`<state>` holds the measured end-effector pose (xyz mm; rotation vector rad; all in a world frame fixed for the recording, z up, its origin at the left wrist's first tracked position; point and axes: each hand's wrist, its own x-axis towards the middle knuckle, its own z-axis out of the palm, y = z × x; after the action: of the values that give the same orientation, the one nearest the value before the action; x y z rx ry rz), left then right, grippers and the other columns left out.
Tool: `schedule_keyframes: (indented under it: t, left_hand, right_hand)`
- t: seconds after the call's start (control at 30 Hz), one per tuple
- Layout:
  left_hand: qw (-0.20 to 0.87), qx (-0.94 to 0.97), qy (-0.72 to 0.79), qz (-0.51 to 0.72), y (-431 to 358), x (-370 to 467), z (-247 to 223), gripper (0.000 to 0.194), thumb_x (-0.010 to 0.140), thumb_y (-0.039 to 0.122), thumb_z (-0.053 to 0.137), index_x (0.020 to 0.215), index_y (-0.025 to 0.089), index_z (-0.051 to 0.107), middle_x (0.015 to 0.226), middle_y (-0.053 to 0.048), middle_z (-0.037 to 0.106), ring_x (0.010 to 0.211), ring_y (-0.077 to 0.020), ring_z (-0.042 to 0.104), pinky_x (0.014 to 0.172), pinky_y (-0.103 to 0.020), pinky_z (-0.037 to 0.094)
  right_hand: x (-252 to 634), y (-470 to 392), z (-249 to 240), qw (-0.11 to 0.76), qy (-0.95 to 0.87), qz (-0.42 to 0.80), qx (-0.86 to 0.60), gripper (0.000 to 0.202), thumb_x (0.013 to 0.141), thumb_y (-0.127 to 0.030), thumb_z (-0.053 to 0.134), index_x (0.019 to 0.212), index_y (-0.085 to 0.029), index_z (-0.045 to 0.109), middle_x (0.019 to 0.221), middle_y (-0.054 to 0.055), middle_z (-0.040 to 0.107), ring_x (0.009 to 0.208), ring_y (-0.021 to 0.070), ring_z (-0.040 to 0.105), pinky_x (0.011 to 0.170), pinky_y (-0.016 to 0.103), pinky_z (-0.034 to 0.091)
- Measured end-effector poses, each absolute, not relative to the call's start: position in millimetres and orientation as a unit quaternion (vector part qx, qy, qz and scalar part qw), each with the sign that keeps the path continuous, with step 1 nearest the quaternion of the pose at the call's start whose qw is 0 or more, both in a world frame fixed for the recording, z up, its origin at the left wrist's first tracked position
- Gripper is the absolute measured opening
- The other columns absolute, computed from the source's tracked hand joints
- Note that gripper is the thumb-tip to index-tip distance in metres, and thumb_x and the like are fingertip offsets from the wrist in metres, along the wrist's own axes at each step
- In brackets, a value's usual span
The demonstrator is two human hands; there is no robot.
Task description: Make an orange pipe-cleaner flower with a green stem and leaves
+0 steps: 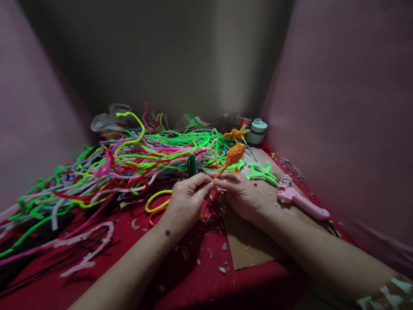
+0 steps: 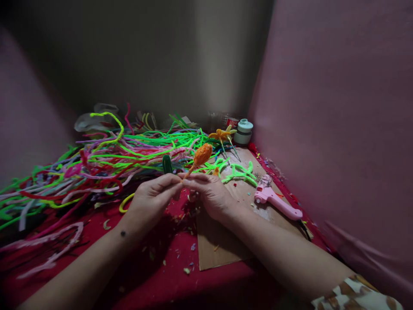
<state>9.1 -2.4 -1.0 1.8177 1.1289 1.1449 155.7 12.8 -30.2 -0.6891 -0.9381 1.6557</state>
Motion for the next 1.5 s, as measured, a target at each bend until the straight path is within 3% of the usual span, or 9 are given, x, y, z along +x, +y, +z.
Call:
schedule_keyframes:
  t: [0.3,0.47,0.6,0.7,0.8,0.9,1.07,1.27,1.5]
  left_hand:
    - [0.682,0.505,0.340,0.406,1,7,2,0.014,0.074,0.022,0.064,0.064,0.012,0.061,0.054,0.003,0.050,0.048,-0.0035,0.038,0.048,-0.015,0.029]
    - [0.722,0.477,0.328,0.380,4,6,3,0.012,0.071,0.022,0.067,0.072,0.011,0.063,0.056,0.003,0.052,0.045,-0.0021,0.036,0.046,-0.015,0.027]
    - [0.511,0.640,0.421,0.389,4,5,-1,0.018,0.077,0.026,0.060,0.064,0.014,0.059,0.061,0.000,0.060,0.054,-0.0082,0.051,0.054,-0.019,0.037]
    - [0.177,0.787,0.462,0.368,1,5,-10,0.015,0.083,0.025,0.052,0.084,0.016,0.065,0.080,-0.005,0.068,0.070,-0.0160,0.060,0.063,-0.025,0.040]
    - [-0.107,0.839,0.456,0.279,-1,5,-19,0.025,0.087,0.020,0.042,0.080,0.015,0.065,0.070,-0.007,0.066,0.060,-0.0184,0.058,0.055,-0.028,0.036]
    - [-0.177,0.844,0.438,0.255,-1,3,-21,0.024,0.086,0.015,0.041,0.079,0.015,0.064,0.064,-0.005,0.064,0.055,-0.0177,0.056,0.052,-0.027,0.035]
    - [0.058,0.825,0.431,0.361,0,4,-17,0.020,0.087,0.016,0.042,0.085,0.016,0.062,0.077,-0.003,0.068,0.063,-0.0124,0.060,0.059,-0.021,0.040]
    - [0.323,0.731,0.416,0.434,-4,9,-2,0.021,0.084,0.026,0.051,0.068,0.016,0.060,0.075,0.000,0.066,0.068,-0.0105,0.055,0.063,-0.019,0.040]
    - [0.526,0.612,0.406,0.429,-4,9,6,0.026,0.078,0.023,0.058,0.054,0.014,0.054,0.052,0.005,0.048,0.047,-0.0054,0.036,0.048,-0.018,0.031]
  right_hand:
    - [157,14,-28,0.487,-0.408,0.731,-0.251,0.018,0.062,-0.023,0.075,0.080,-0.019,0.072,0.062,-0.001,0.064,0.056,0.0115,0.056,0.056,0.025,0.041]
    - [158,13,-27,0.504,-0.424,0.712,-0.243,0.010,0.063,-0.020,0.074,0.073,-0.017,0.070,0.063,0.000,0.065,0.055,0.0108,0.055,0.056,0.025,0.041]
    - [157,12,-30,0.529,-0.424,0.685,-0.267,0.007,0.066,-0.020,0.072,0.073,-0.019,0.071,0.065,0.000,0.066,0.057,0.0115,0.056,0.056,0.025,0.041]
    - [154,11,-33,0.563,-0.365,0.672,-0.316,0.009,0.061,-0.019,0.076,0.068,-0.020,0.071,0.073,-0.001,0.068,0.060,0.0108,0.056,0.056,0.024,0.041]
    - [151,10,-35,0.571,-0.372,0.655,-0.327,0.011,0.063,-0.020,0.076,0.073,-0.020,0.073,0.073,0.000,0.068,0.061,0.0101,0.054,0.056,0.024,0.040]
    - [150,10,-36,0.568,-0.399,0.639,-0.332,0.012,0.064,-0.022,0.076,0.077,-0.020,0.074,0.073,0.001,0.067,0.063,0.0109,0.053,0.056,0.024,0.039]
    - [152,9,-35,0.554,-0.421,0.642,-0.323,0.010,0.065,-0.023,0.076,0.075,-0.024,0.074,0.076,-0.002,0.068,0.057,0.0071,0.050,0.051,0.021,0.036]
    - [155,6,-31,0.550,-0.439,0.657,-0.268,0.009,0.069,-0.020,0.073,0.074,-0.027,0.073,0.084,-0.004,0.068,0.060,0.0071,0.053,0.054,0.021,0.041]
    - [158,11,-32,0.506,-0.455,0.687,-0.256,0.012,0.072,-0.025,0.071,0.083,-0.022,0.074,0.075,-0.001,0.067,0.059,0.0075,0.051,0.058,0.022,0.040]
